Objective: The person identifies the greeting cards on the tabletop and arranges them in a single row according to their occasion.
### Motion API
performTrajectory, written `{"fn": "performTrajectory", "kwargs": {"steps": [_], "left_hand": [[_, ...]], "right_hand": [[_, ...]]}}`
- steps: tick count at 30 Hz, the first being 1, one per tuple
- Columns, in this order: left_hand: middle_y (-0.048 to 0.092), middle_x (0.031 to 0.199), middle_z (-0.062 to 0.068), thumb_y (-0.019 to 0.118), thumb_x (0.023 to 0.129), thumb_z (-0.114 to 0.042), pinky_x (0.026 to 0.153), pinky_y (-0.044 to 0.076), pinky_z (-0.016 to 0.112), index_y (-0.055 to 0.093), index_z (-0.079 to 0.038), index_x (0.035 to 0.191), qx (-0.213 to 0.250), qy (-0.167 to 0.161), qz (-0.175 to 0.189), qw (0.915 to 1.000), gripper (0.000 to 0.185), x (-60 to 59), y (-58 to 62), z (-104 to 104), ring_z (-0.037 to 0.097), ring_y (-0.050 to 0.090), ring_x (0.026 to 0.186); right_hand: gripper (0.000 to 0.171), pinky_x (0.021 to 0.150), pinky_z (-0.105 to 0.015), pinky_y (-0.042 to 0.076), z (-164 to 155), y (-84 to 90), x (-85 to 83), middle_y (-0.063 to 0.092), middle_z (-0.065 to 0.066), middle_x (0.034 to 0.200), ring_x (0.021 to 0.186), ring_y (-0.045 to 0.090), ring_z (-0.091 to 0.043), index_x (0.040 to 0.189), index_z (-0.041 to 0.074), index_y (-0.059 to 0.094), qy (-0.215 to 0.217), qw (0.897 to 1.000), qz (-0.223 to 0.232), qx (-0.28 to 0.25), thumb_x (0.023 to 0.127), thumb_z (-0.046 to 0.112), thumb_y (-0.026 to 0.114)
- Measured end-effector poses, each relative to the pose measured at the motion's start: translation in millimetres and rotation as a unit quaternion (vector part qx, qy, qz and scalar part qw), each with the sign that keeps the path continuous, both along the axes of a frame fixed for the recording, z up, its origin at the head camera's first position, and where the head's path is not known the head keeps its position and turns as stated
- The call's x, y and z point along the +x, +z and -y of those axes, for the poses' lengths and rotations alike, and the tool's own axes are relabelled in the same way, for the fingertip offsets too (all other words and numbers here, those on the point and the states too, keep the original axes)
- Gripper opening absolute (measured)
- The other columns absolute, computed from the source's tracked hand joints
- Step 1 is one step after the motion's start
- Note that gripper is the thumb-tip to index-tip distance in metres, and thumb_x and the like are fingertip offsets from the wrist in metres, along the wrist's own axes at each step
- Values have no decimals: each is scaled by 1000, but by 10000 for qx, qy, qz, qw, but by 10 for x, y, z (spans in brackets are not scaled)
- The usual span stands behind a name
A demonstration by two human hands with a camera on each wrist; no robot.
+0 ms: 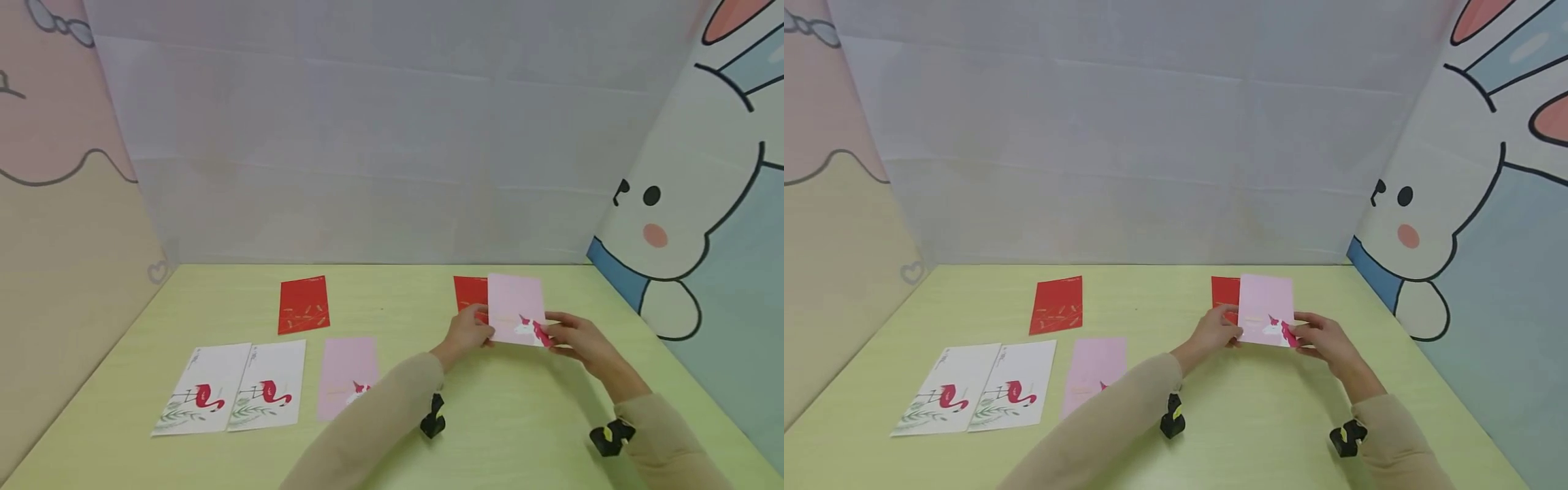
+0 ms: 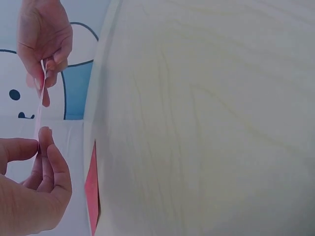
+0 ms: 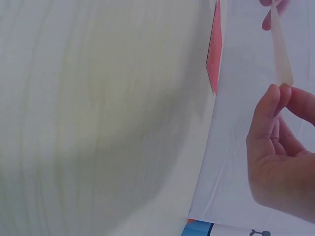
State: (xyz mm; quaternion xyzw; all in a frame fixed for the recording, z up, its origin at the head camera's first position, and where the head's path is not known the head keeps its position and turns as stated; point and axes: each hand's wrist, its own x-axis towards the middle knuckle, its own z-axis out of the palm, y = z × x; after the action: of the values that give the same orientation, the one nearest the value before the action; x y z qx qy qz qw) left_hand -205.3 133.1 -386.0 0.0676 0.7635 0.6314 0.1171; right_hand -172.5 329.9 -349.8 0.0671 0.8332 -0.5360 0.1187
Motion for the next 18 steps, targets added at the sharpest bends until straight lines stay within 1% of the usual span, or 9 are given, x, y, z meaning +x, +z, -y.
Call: {"fn": "performTrajectory", "kwargs": {"steps": [6,10,12,18], "left_hand": [[58,65,4,59,80,1,52,50,26,48,-4,119,101,-198,-214,9995,41,16,36,200,28,61,59],[59,66,4,60,81,0,53,50,26,46,-7,122,80,-295,-191,9993,44,42,61,319,29,62,61],[59,66,4,60,81,-1,54,50,26,44,-8,124,88,-317,-124,9994,47,58,68,375,30,62,62],[61,67,5,61,80,0,54,51,28,40,-9,129,133,-438,-66,9989,54,123,82,550,28,62,61]], "right_hand": [[58,72,-26,49,123,2,20,50,-11,97,76,53,-12,134,-8,23,161,9995,-211,-181,90,18,50],[58,72,-27,49,208,3,36,51,-10,96,76,53,-13,135,-6,23,220,9991,-298,-207,90,18,50],[58,71,-27,49,250,0,46,51,-11,97,77,53,-14,135,-5,23,247,9989,-346,-204,90,18,51],[59,70,-28,50,364,-19,94,51,-13,97,76,54,-16,136,-4,23,400,9977,-481,-270,89,16,53]]}}
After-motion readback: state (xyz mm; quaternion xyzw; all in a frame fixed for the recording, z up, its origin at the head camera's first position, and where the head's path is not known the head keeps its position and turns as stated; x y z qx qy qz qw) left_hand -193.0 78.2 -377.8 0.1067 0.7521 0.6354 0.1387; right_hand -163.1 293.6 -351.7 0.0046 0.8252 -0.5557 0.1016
